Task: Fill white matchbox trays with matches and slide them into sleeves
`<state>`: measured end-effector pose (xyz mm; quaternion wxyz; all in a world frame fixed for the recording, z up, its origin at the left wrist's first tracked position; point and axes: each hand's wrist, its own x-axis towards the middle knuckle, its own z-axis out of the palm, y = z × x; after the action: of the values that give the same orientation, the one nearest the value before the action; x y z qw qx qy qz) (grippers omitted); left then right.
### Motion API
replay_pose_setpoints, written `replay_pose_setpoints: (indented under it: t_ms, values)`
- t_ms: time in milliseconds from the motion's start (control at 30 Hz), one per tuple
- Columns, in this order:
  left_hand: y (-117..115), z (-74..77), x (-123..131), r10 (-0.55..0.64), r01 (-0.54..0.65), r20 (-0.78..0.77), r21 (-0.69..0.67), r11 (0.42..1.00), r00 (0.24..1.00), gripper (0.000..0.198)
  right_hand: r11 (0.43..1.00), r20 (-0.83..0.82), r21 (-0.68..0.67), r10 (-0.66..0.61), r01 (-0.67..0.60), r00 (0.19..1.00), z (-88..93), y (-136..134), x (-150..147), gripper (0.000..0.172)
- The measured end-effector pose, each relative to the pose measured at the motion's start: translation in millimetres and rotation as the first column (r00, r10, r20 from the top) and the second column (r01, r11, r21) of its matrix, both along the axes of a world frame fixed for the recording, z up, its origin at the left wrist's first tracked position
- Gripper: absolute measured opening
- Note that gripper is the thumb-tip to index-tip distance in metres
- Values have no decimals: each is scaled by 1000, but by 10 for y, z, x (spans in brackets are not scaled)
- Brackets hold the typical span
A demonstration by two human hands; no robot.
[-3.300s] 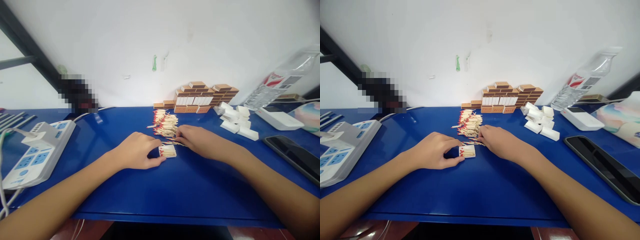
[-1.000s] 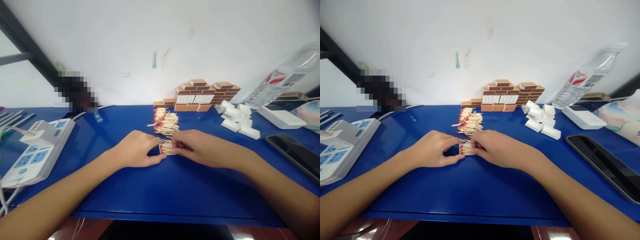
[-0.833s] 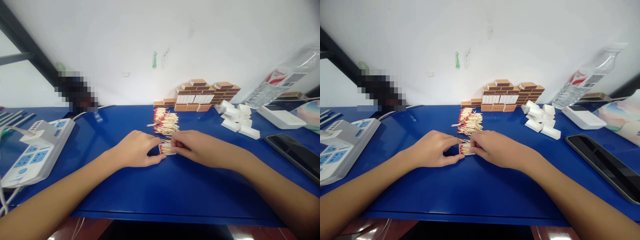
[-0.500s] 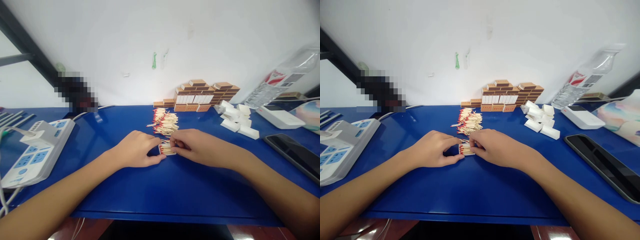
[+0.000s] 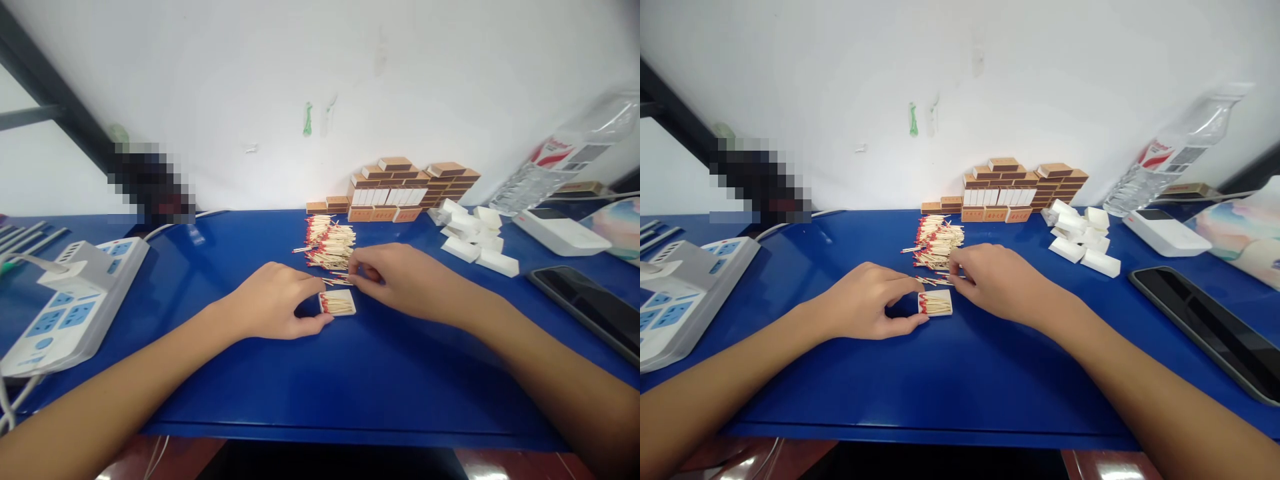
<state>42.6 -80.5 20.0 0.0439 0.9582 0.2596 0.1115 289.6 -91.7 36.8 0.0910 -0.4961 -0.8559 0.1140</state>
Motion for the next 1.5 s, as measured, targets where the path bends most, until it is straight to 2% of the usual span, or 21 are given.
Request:
replay_pose_setpoints:
  t_ms: [367, 600, 800, 1033, 1333, 1500]
  values:
    - [10, 6, -5, -7, 7, 4, 26, 1000, 1000, 27, 994, 47, -111, -10, 15, 999, -99, 67, 26, 15]
    - [10, -12, -13, -7, 6, 5, 51, 999, 1000, 28, 995, 46, -104, -1, 6, 999, -68, 140, 244, 18]
    - [17, -11, -6, -6, 6, -2, 51, 999, 1000, 29, 983, 64, -185, 13, -1, 998, -36, 123, 272, 20]
    - [8, 7, -7, 0, 1, -16, 35, 999, 1000, 27, 992, 67, -129, 1, 8, 998, -66, 137, 268, 20]
    - [10, -14, -12, -9, 10, -28, 35, 999, 1000, 30, 993, 87, -119, 13, -2, 996, -86, 1, 115, 19]
    - [8, -12, -14, 0, 1, -31, 18, 1000, 1000, 31, 984, 91, -177, 3, 13, 996, -97, 25, 227, 19]
